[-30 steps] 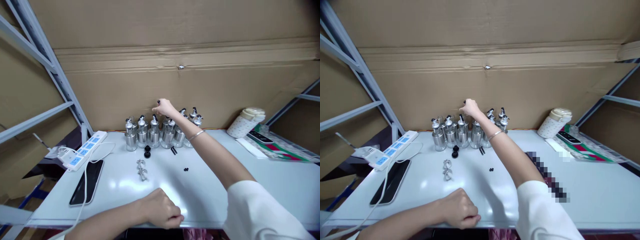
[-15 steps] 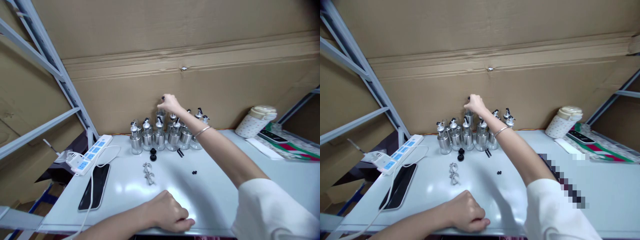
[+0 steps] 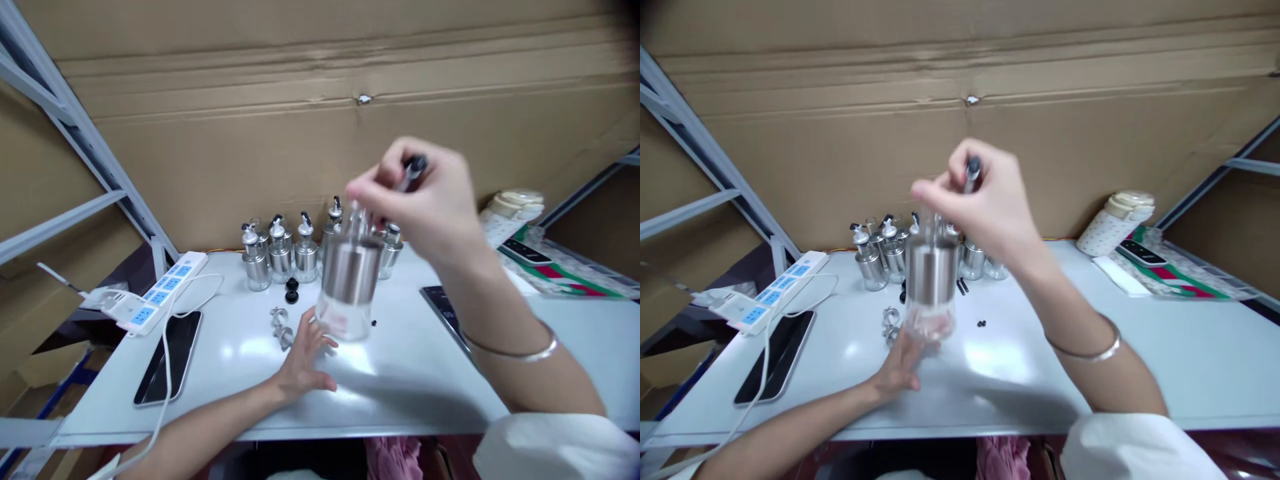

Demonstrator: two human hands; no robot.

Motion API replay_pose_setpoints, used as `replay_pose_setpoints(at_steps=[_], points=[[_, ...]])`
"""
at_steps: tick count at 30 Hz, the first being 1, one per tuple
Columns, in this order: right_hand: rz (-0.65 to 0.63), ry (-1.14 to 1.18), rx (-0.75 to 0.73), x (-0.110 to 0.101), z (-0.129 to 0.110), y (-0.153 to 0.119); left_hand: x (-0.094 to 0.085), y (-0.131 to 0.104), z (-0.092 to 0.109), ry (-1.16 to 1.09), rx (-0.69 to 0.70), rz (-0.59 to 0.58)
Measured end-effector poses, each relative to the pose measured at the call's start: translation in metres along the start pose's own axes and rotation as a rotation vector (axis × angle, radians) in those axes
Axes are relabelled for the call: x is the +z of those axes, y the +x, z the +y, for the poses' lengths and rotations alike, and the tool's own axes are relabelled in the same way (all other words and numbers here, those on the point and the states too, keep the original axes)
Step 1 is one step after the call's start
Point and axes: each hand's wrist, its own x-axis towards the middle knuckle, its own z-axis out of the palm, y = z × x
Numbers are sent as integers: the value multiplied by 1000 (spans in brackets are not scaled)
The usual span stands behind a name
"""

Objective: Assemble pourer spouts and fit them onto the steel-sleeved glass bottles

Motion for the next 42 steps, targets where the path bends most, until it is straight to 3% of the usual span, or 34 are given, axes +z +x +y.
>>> replay_pose_setpoints(at_steps=[3,5,7,14,19,23,26,34,42], points=[[-188,37,149,7,17,-39,4,-2,9,9,39,-59],[-233,8,199,11,26,-55,7,-2,15,65,-12,-134],[-249,-12,230,15,33,-64,7,-2,18,97,-98,-121],[-315,83,378,29,61,-71,5,-1,22,115,-236,-63],[-408,133,453,28,79,-69,4,-1,23,32,-309,-40],[-519,196,405,22,89,-65,1,-1,19,-33,-336,-53],[-459,296,340,21,94,-63,0,0,19,-62,-376,-61],[-37,660,364,31,94,-65,4,6,33,-66,-490,-48],[-145,813,482,35,88,-70,5,4,28,-65,-442,-53]])
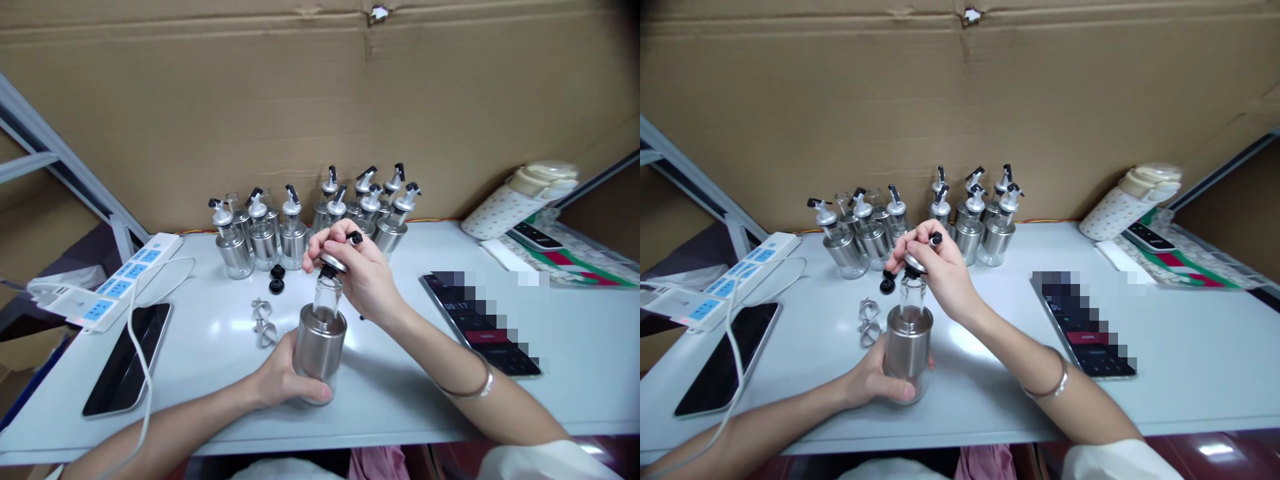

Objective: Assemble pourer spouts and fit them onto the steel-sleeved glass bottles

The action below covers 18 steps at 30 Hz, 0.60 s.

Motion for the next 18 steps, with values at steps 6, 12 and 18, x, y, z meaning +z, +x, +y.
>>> replay_pose_setpoints(at_steps=[6,12,18], points=[[-26,19,20,1,-3,0,1,-1,2,-16,-31,26],[-79,-22,68,-2,1,0,2,0,5,-13,-46,28],[-72,-54,48,-3,7,1,1,-1,-2,-41,-58,67]])
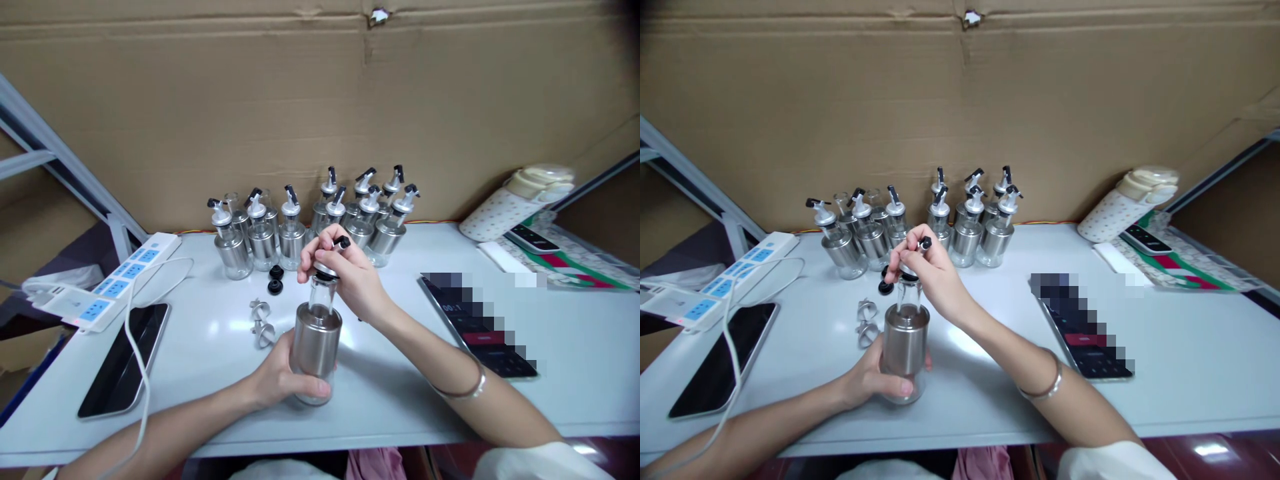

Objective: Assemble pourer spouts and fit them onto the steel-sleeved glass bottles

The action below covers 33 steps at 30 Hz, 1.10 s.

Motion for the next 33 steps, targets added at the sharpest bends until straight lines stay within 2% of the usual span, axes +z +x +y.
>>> replay_pose_setpoints(at_steps=[8,16,24,33], points=[[-29,-32,-2,-2,3,2,4,-2,3,26,23,15],[-61,-34,-12,-4,7,3,6,-3,5,-5,-31,35],[-116,38,41,-10,14,6,7,-4,8,-22,-59,16],[-212,91,150,-11,12,4,4,-4,3,9,-1,-7]])
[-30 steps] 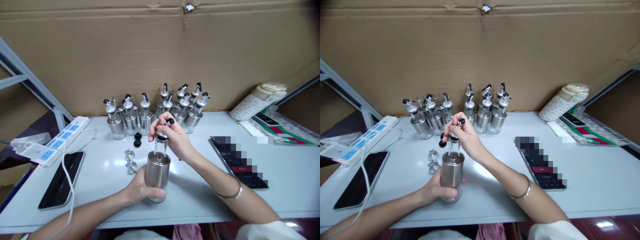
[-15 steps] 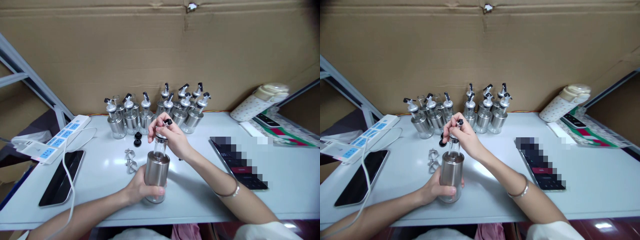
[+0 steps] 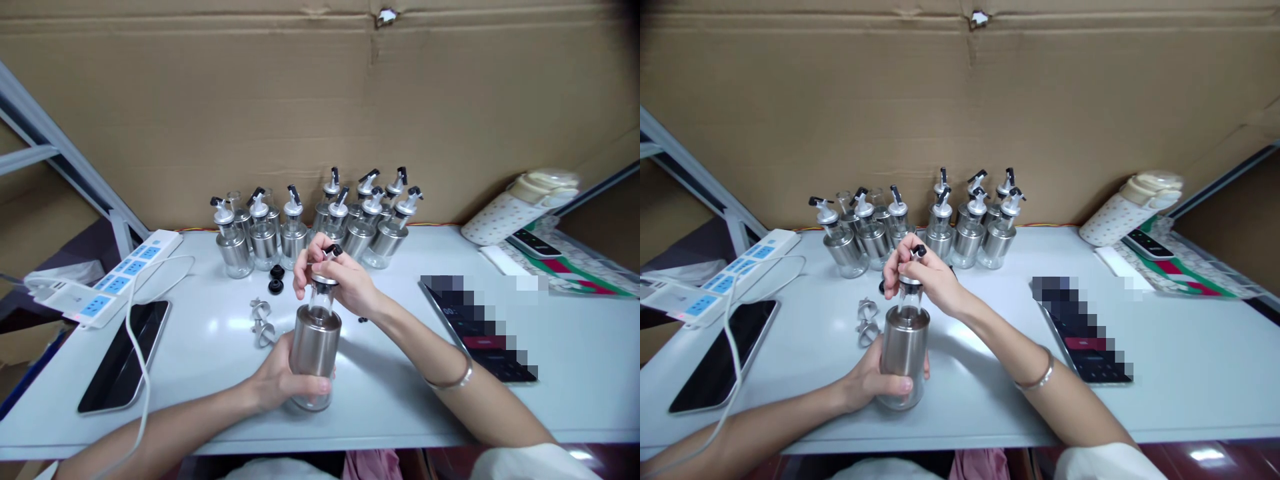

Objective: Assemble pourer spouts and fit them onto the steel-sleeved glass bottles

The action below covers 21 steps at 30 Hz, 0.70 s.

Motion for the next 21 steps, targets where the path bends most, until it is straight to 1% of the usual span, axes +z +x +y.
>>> replay_pose_setpoints(at_steps=[2,4,6,9,12,14,16,21], points=[[46,12,7,2,2,0,0,1,-1,-15,-9,15],[141,32,1,7,7,-1,1,1,-2,-48,-17,43],[209,62,12,12,12,-2,1,2,-3,-72,-11,71],[252,117,59,20,21,-5,0,3,-2,-82,23,117],[330,154,108,24,27,-8,0,3,-1,-76,53,143],[340,153,118,24,30,-9,-1,2,0,-64,60,128],[321,145,107,24,32,-9,-1,2,0,-50,64,113],[338,171,96,24,34,-9,1,1,1,-33,21,132]])
